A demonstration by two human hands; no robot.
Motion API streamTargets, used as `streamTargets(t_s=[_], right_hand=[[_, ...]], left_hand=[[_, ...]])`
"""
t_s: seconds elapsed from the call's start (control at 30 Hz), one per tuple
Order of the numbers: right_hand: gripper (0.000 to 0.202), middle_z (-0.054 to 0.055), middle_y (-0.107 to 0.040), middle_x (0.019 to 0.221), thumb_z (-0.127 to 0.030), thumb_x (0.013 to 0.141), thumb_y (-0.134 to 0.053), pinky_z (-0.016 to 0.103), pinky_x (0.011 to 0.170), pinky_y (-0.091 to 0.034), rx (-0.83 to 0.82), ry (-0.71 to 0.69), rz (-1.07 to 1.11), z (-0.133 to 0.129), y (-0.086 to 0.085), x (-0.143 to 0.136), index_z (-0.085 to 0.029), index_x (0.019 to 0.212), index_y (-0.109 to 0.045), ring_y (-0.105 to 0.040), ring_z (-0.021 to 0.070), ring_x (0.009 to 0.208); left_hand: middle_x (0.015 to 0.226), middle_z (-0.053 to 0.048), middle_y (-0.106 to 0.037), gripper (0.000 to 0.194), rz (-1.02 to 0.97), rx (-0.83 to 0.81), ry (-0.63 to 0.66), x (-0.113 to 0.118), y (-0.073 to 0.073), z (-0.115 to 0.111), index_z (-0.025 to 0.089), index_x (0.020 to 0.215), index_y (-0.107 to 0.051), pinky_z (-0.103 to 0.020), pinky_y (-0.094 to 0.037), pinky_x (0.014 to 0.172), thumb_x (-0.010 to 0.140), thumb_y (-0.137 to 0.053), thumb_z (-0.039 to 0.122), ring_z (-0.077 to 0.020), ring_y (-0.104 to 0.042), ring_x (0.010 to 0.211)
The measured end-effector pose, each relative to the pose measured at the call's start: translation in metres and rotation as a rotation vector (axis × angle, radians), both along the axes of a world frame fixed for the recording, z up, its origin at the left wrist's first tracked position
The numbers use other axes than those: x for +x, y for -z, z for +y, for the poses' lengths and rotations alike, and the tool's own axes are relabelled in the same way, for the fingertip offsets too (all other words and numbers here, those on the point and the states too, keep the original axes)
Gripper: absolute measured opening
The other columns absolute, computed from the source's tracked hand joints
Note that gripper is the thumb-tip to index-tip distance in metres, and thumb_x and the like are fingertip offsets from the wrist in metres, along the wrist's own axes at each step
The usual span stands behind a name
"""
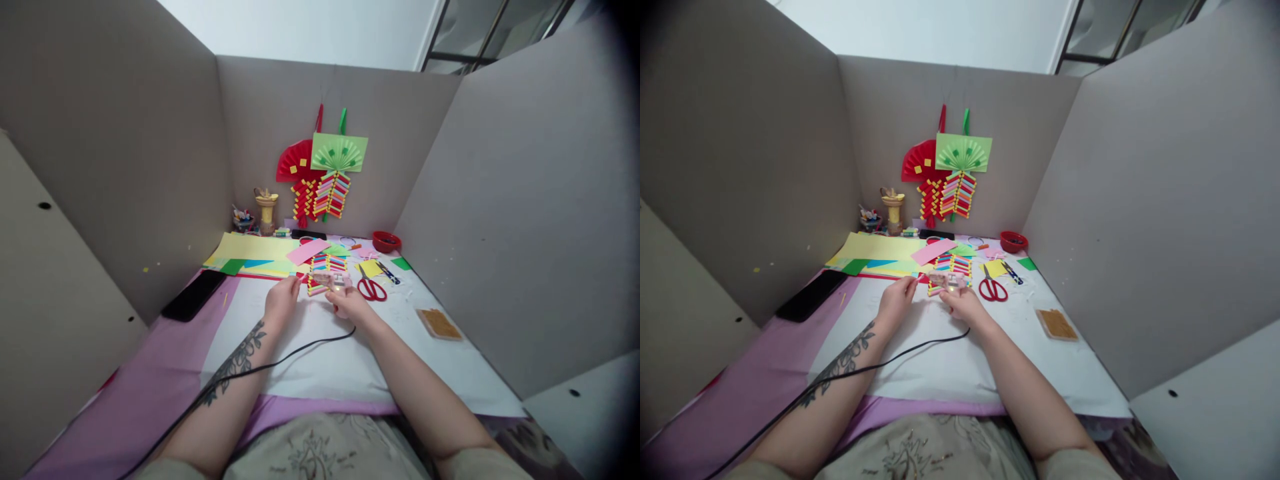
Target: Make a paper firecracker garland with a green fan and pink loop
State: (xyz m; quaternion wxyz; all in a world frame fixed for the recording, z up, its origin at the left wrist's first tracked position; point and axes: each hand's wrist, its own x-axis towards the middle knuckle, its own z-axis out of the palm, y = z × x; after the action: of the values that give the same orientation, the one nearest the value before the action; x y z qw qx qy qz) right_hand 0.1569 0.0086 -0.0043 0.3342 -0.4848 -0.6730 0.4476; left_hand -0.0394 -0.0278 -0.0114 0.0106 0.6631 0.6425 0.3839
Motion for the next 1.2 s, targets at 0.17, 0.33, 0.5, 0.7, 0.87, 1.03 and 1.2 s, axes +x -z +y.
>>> streamTargets(t_s=[0.17,0.33,0.5,0.7,0.87,1.03,1.2], right_hand=[[0.036,0.003,-0.061,0.072,-0.045,0.071,-0.062,0.022,0.05,-0.038,-0.002,-0.028,0.051,-0.002,-0.002,0.0,-0.016,0.09,-0.068,-0.048,0.011,0.056],[0.036,0.0,-0.055,0.059,-0.045,0.069,-0.064,0.021,0.046,-0.034,-0.046,0.001,0.013,-0.005,-0.004,-0.002,-0.014,0.086,-0.068,-0.043,0.01,0.05],[0.034,0.002,-0.059,0.065,-0.043,0.07,-0.064,0.021,0.046,-0.036,-0.043,-0.02,0.035,-0.005,-0.006,-0.002,-0.016,0.091,-0.067,-0.046,0.0108,0.052],[0.032,0.001,-0.058,0.064,-0.044,0.069,-0.065,0.02,0.047,-0.037,-0.046,-0.023,0.087,-0.001,0.001,-0.003,-0.016,0.086,-0.065,-0.046,0.01,0.052],[0.033,0.002,-0.055,0.063,-0.047,0.068,-0.062,0.023,0.049,-0.043,-0.195,0.039,0.448,0.005,0.001,-0.007,-0.016,0.079,-0.059,-0.049,0.0121,0.053],[0.027,0.005,-0.061,0.08,-0.032,0.068,-0.056,0.034,0.07,-0.052,-0.329,-0.196,0.78,0.014,-0.033,-0.023,-0.02,0.093,-0.059,-0.059,0.0182,0.074],[0.019,-0.001,-0.059,0.076,-0.022,0.072,-0.058,0.034,0.073,-0.052,-0.32,-0.365,0.801,0.021,-0.087,-0.125,-0.022,0.092,-0.054,-0.058,0.0149,0.071]], left_hand=[[0.075,-0.003,-0.065,0.03,-0.032,0.008,-0.017,0.001,-0.002,0.0,0.021,0.086,-0.061,-0.025,-0.034,0.06,0.092,-0.036,0.037,-0.0156,-0.057,0.066],[0.07,-0.002,-0.064,0.032,-0.078,0.03,-0.008,0.002,-0.004,-0.001,0.02,0.079,-0.06,-0.025,-0.033,0.057,0.092,-0.037,0.039,-0.0142,-0.055,0.061],[0.066,-0.002,-0.064,0.035,-0.197,0.018,0.021,0.002,-0.006,0.0,0.019,0.077,-0.062,-0.024,-0.035,0.058,0.09,-0.039,0.042,-0.014,-0.056,0.06],[0.062,-0.001,-0.064,0.038,-0.399,-0.046,0.04,0.003,-0.008,0.001,0.018,0.076,-0.064,-0.024,-0.038,0.057,0.086,-0.042,0.049,-0.0148,-0.058,0.06],[0.063,-0.001,-0.063,0.038,-0.461,-0.015,-0.019,-0.001,-0.009,0.003,0.018,0.075,-0.062,-0.024,-0.037,0.056,0.086,-0.042,0.049,-0.0143,-0.056,0.059],[0.067,-0.003,-0.062,0.03,-0.546,0.079,-0.188,-0.012,-0.002,0.009,0.018,0.082,-0.06,-0.025,-0.037,0.057,0.088,-0.038,0.037,-0.0157,-0.056,0.063],[0.065,-0.005,-0.061,0.028,-0.502,-0.04,-0.148,-0.012,0.012,0.019,0.018,0.071,-0.057,-0.028,-0.04,0.057,0.086,-0.04,0.033,-0.0182,-0.057,0.063]])
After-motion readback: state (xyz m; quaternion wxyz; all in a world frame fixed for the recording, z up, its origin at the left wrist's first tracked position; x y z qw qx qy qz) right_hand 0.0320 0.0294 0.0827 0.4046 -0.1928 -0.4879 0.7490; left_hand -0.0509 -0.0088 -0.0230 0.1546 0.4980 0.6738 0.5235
